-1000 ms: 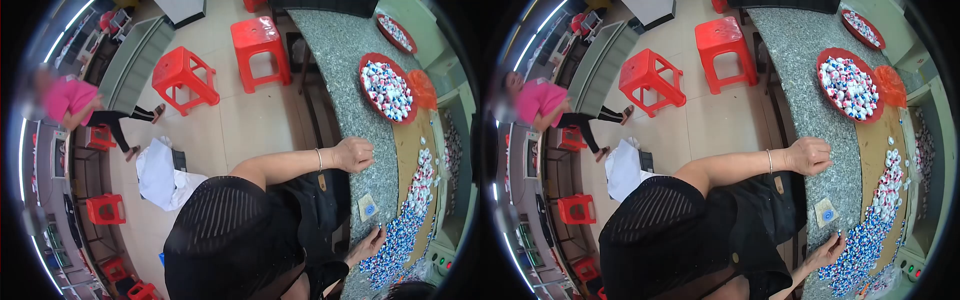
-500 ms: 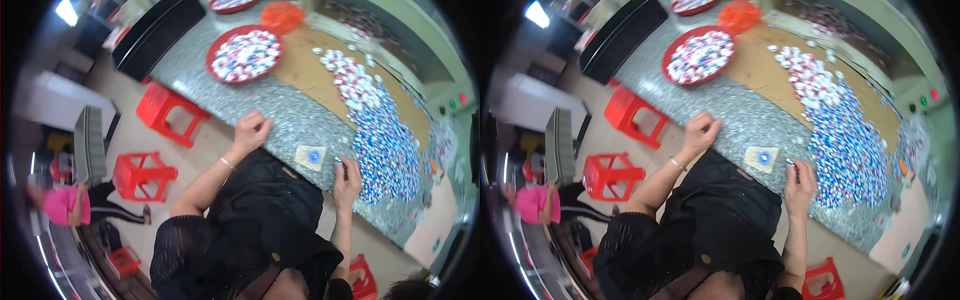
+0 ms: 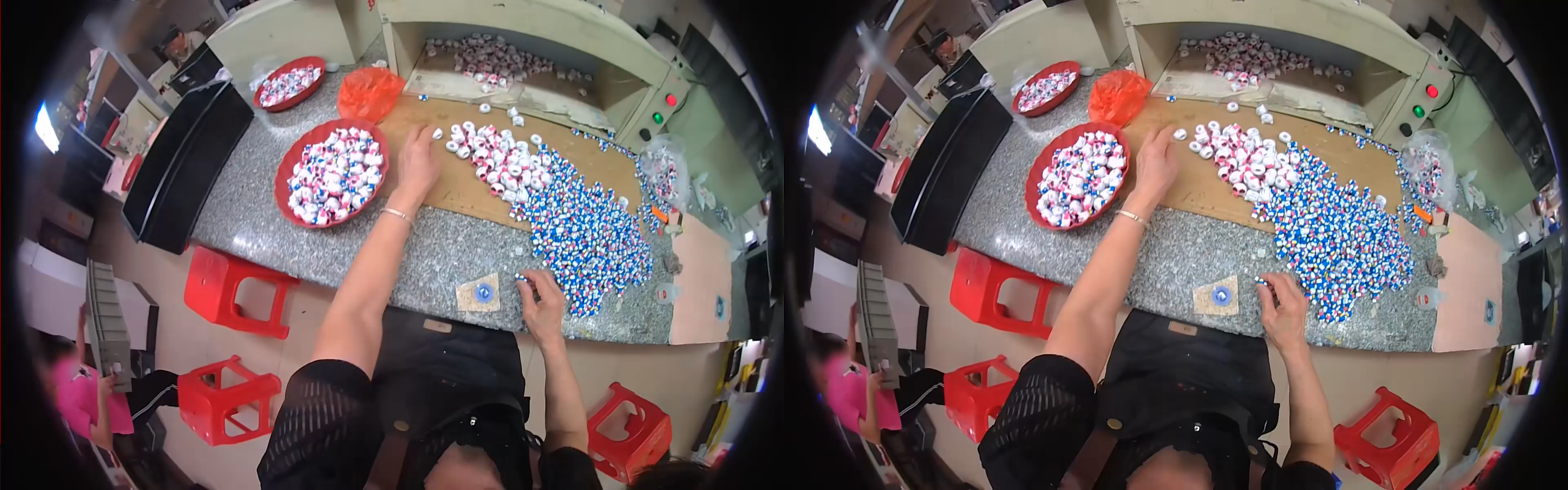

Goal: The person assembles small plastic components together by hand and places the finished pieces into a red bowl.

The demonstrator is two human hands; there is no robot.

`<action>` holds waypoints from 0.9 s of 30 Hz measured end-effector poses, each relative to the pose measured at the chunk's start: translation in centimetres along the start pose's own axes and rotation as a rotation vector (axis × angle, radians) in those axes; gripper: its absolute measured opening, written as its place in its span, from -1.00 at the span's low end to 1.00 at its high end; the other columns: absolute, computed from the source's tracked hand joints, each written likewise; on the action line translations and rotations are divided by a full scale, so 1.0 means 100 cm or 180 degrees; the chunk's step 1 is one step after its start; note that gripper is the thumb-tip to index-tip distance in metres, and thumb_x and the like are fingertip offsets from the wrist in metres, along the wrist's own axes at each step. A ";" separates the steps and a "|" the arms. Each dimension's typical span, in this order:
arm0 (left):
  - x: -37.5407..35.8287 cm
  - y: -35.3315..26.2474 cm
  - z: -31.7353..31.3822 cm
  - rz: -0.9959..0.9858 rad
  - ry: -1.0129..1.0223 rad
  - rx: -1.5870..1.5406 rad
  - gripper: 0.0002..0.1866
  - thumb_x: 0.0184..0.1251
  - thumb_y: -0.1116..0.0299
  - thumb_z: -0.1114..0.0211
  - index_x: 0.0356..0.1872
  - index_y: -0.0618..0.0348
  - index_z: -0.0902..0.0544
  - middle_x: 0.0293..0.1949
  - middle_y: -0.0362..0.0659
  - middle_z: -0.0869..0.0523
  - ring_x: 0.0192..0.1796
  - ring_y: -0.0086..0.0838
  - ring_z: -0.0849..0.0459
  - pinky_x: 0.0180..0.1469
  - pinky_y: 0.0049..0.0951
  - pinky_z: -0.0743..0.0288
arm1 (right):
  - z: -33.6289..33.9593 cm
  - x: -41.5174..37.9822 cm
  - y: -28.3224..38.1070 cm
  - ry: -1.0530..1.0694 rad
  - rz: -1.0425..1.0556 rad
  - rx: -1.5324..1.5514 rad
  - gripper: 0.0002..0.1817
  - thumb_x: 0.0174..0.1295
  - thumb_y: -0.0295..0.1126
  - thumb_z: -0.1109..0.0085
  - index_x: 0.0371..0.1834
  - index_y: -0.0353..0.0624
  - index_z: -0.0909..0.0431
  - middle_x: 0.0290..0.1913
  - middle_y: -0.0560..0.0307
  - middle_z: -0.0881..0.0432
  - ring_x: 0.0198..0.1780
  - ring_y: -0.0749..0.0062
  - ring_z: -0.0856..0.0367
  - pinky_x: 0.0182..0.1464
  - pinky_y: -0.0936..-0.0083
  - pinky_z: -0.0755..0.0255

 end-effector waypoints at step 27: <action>-0.097 -0.070 0.066 0.0881 0.0915 -0.1535 -0.65 0.24 0.46 -0.28 0.07 0.21 -0.58 -0.18 -0.06 -0.57 -0.23 -0.35 -0.60 -0.11 -0.35 -0.52 | -0.003 -0.001 -0.007 0.0190 -0.0213 -0.0345 -0.86 0.30 -0.56 -0.15 -0.12 -0.35 -0.59 -0.23 0.09 -0.60 -0.26 0.48 -0.52 -0.22 0.59 -0.40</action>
Point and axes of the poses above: each hand's wrist, its own x-axis towards the middle knuckle, its own z-axis out of the back of the hand, y = z × x, the point moved 1 cm from there along x, towards the middle knuckle
